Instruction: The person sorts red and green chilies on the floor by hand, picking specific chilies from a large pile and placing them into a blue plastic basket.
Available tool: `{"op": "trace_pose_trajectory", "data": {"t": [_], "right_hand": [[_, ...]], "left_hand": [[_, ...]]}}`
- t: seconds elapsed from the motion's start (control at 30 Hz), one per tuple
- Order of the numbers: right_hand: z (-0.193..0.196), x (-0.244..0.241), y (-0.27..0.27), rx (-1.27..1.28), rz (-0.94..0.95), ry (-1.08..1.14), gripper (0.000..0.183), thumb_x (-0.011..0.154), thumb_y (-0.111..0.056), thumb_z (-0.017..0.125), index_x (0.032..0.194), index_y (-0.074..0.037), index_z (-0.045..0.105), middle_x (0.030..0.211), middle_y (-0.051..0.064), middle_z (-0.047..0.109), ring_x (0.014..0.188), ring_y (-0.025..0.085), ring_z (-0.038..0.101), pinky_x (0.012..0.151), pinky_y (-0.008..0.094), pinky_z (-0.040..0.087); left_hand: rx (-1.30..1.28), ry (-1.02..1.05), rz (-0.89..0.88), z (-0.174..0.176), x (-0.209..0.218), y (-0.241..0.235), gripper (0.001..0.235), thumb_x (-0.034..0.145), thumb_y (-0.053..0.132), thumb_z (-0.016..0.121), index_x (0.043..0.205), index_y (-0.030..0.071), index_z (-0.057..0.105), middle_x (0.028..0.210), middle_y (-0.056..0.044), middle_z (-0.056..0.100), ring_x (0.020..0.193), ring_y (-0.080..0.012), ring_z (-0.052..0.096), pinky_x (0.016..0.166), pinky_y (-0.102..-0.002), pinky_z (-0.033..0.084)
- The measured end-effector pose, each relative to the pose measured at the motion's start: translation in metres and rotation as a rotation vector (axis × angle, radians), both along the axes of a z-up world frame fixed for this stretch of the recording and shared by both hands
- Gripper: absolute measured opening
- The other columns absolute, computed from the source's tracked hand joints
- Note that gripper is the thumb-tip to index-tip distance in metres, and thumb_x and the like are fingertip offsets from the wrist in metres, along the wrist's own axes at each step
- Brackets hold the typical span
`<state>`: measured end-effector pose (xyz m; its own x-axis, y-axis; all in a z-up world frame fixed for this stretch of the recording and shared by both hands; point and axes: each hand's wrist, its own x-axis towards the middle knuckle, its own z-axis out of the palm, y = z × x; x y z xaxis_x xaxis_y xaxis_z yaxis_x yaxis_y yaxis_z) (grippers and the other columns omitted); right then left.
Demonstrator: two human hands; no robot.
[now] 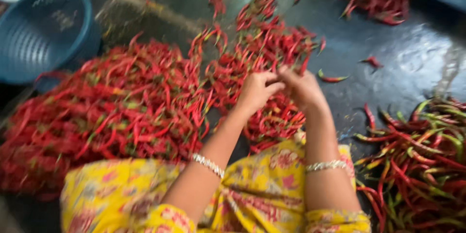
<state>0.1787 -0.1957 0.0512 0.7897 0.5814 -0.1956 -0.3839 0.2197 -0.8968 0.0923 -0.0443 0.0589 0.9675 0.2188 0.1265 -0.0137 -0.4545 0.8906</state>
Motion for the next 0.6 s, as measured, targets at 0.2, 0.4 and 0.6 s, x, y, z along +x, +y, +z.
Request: {"op": "trace_pose_trajectory", "data": {"t": [0.2, 0.4, 0.6], "right_hand": [[-0.025, 0.041, -0.034, 0.211, -0.332, 0.282, 0.024, 0.093, -0.034, 0.079, 0.089, -0.022, 0.058, 0.061, -0.006, 0.050, 0.057, 0.012, 0.054, 0.061, 0.034, 0.049], [-0.045, 0.058, -0.031, 0.374, -0.248, 0.321, 0.022, 0.094, -0.022, 0.079, 0.114, -0.021, 0.071, 0.057, -0.007, 0.048, 0.060, 0.014, 0.057, 0.066, 0.036, 0.051], [-0.052, 0.067, -0.037, 0.286, -0.271, 0.308, 0.029, 0.093, -0.022, 0.077, 0.121, -0.019, 0.070, 0.057, -0.004, 0.053, 0.061, 0.017, 0.060, 0.067, 0.040, 0.054]], "left_hand": [[0.127, -0.116, 0.458, -0.044, -0.038, 0.099, 0.025, 0.083, 0.009, 0.071, 0.108, 0.008, 0.076, 0.102, -0.011, 0.078, 0.090, -0.0229, 0.077, 0.078, -0.034, 0.060], [0.432, -0.084, 0.314, -0.085, -0.022, 0.096, 0.020, 0.082, 0.020, 0.077, 0.096, 0.006, 0.078, 0.097, -0.016, 0.076, 0.092, -0.0354, 0.072, 0.083, -0.046, 0.057], [0.425, 0.178, 0.117, -0.081, -0.039, 0.007, 0.020, 0.086, 0.015, 0.067, 0.103, 0.009, 0.077, 0.108, -0.021, 0.071, 0.102, -0.0388, 0.068, 0.090, -0.048, 0.054]]}}
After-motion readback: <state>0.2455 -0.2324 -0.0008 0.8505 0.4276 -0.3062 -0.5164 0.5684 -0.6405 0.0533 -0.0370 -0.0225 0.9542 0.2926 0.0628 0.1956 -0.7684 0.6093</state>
